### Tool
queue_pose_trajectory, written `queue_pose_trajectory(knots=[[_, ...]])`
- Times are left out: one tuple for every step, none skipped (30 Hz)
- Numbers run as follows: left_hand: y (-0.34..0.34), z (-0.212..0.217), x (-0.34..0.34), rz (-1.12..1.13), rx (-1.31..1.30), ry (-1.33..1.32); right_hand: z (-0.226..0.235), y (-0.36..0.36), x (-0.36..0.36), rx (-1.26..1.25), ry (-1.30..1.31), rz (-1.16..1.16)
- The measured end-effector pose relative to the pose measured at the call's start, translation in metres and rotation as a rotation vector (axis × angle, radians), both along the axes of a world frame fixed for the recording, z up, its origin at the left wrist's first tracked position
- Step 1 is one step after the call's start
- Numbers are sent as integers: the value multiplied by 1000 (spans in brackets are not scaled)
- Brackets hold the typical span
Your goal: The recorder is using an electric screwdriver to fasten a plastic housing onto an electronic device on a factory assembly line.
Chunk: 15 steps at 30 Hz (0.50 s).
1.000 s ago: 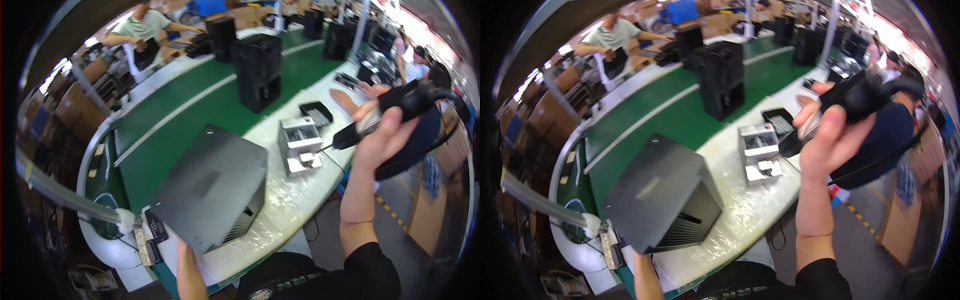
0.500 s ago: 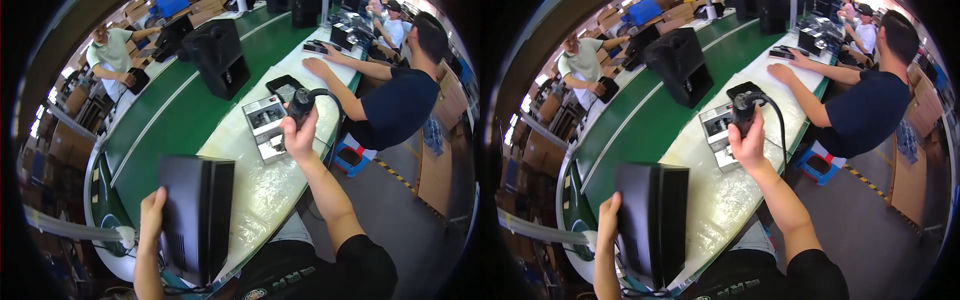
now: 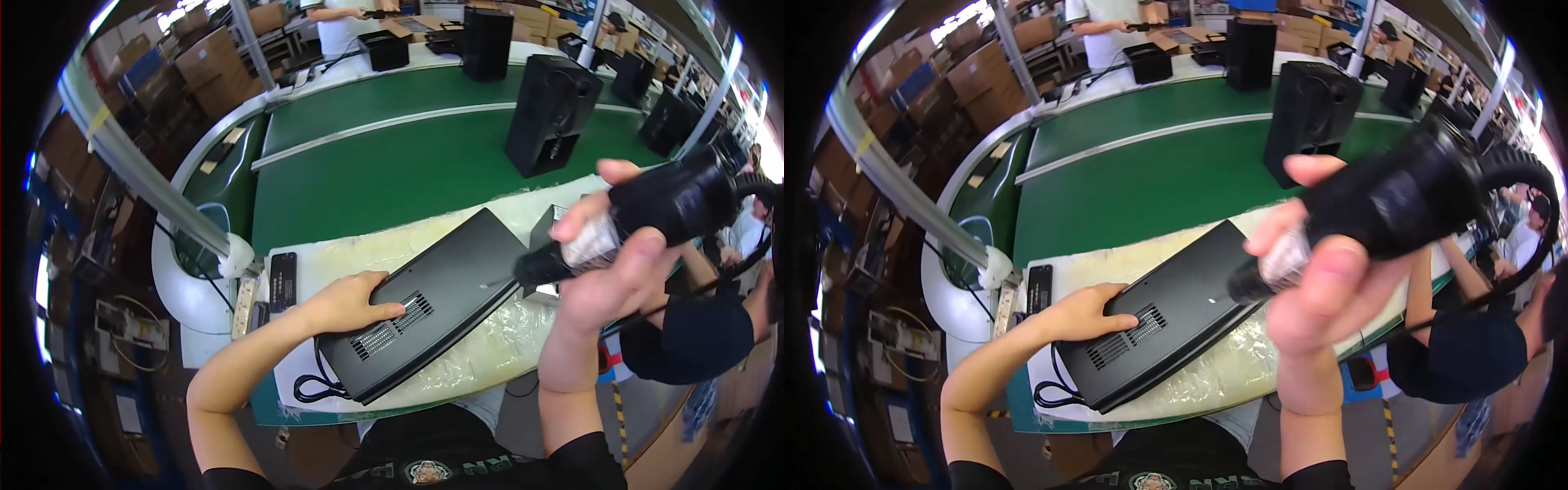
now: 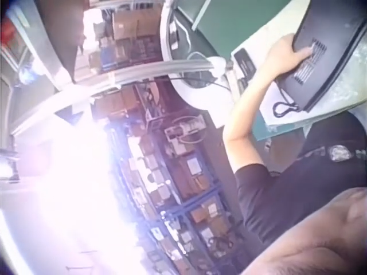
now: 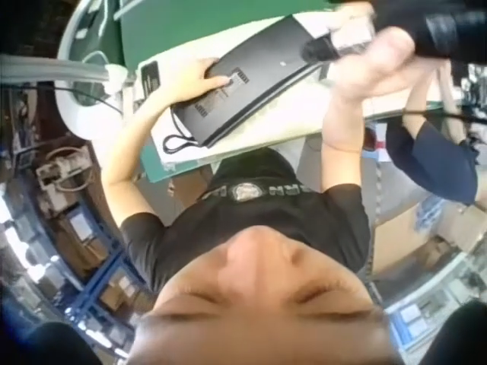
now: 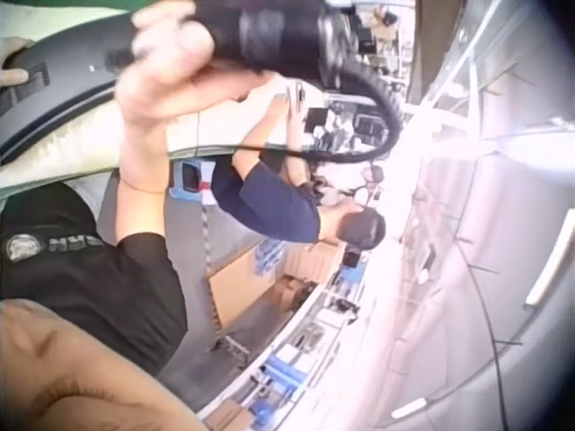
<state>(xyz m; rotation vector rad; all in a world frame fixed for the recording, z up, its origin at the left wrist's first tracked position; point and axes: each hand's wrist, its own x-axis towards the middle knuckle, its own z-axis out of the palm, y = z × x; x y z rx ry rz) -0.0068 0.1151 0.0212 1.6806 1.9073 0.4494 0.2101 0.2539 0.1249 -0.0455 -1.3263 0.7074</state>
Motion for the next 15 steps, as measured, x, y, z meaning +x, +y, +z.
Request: queue_pose_trajectory(knots=[[-6, -1, -1, 28, -38, -25, 1, -3, -18, 5, -5, 60], [-6, 5, 3, 48, -78, -59, 0, -6, -36, 8, -18, 114], [-7, 4, 4, 60, -71, -72, -1, -8, -52, 31, -33, 138], [-8, 2, 5, 57, -38, -67, -4, -10, -66, 54, -47, 160], [-9, 1, 5, 51, -3, -59, -8, -10, -76, 80, -91, 190], [-9, 0, 6, 53, 5, -68, -14, -9, -87, 88, -83, 234], [-9, -1, 8, 62, 27, -49, -18, -10, -93, 87, -104, 245], [-11, -2, 8, 74, 46, -28, -21, -11, -99, 82, -124, 259], [-11, -4, 7, 75, 43, -39, -24, -12, -104, 66, -122, 282], [-11, -4, 7, 76, 46, -46, -25, -13, -107, 69, -129, 283], [-12, -4, 7, 77, 43, -48, -27, -14, -110, 69, -151, 286], [-12, -3, 7, 77, 40, -51, -29, -14, -112, 68, -173, 288], [-12, -3, 7, 75, 41, -58, -30, -15, -113, 68, -181, 286], [-12, -3, 7, 74, 41, -58, -30, -15, -114, 64, -183, 294], [-12, -3, 7, 72, 40, -58, -31, -15, -115, 59, -186, 301]])
